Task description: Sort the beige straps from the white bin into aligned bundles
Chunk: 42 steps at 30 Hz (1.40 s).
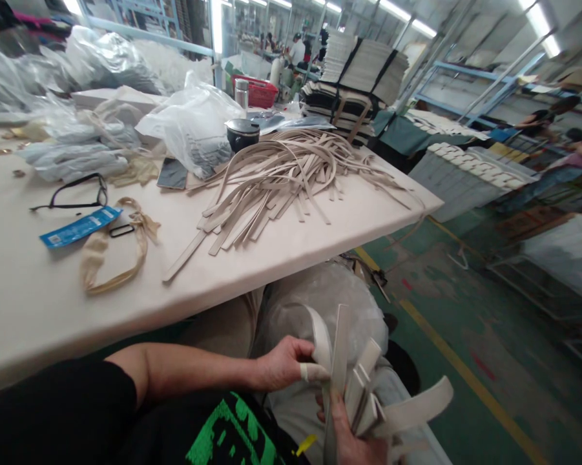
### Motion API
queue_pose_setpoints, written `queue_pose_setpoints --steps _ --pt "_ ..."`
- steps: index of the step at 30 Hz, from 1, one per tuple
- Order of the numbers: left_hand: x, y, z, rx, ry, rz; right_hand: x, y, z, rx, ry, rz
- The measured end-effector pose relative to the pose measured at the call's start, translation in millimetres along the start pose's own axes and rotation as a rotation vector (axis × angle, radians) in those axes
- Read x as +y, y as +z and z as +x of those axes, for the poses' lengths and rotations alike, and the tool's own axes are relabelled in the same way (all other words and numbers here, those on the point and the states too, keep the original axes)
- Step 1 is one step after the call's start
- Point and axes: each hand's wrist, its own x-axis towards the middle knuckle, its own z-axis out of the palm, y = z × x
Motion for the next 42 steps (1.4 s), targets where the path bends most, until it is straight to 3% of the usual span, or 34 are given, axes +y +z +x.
queue_pose_setpoints --steps 6,12,15,19,24,30,36,39,42 --pt "12.4 -17.8 7.1 0.181 0.089 0.089 -0.1 3.5 0.6 -0.06 -0.004 0.077" --pt "1.9 -6.2 0.0 0.037 0.001 0.036 -15.7 4.2 8.1 -0.09 -0.014 0.144" --pt "2.7 -7.6 3.4 0.093 0.029 0.062 -19.3 2.4 12.2 -0.114 -0.04 0.17" --pt "10.4 -23.8 12.3 0.172 0.057 0.088 -4.4 2.3 11.8 -0.129 -0.016 0.162" --pt "2.5 -28.7 11.1 0.16 0.049 0.099 9.5 7.8 12.2 -0.154 0.055 0.133" --pt "-18.8 -17.4 4.7 0.033 -0.034 0.071 -9.8 11.6 19.1 -0.064 -0.075 0.08" --pt "1.6 -22.2 7.3 0.179 -0.092 0.058 1.2 2.7 40.9 0.051 -0.079 0.301" --pt "10.8 -20.7 4.6 0.13 -0.217 -0.062 9.9 5.6 49.0 0.076 -0.099 0.471" --pt "12.1 -16.3 0.7 0.083 -0.305 -0.132 8.5 13.3 49.9 0.043 -0.059 0.456"
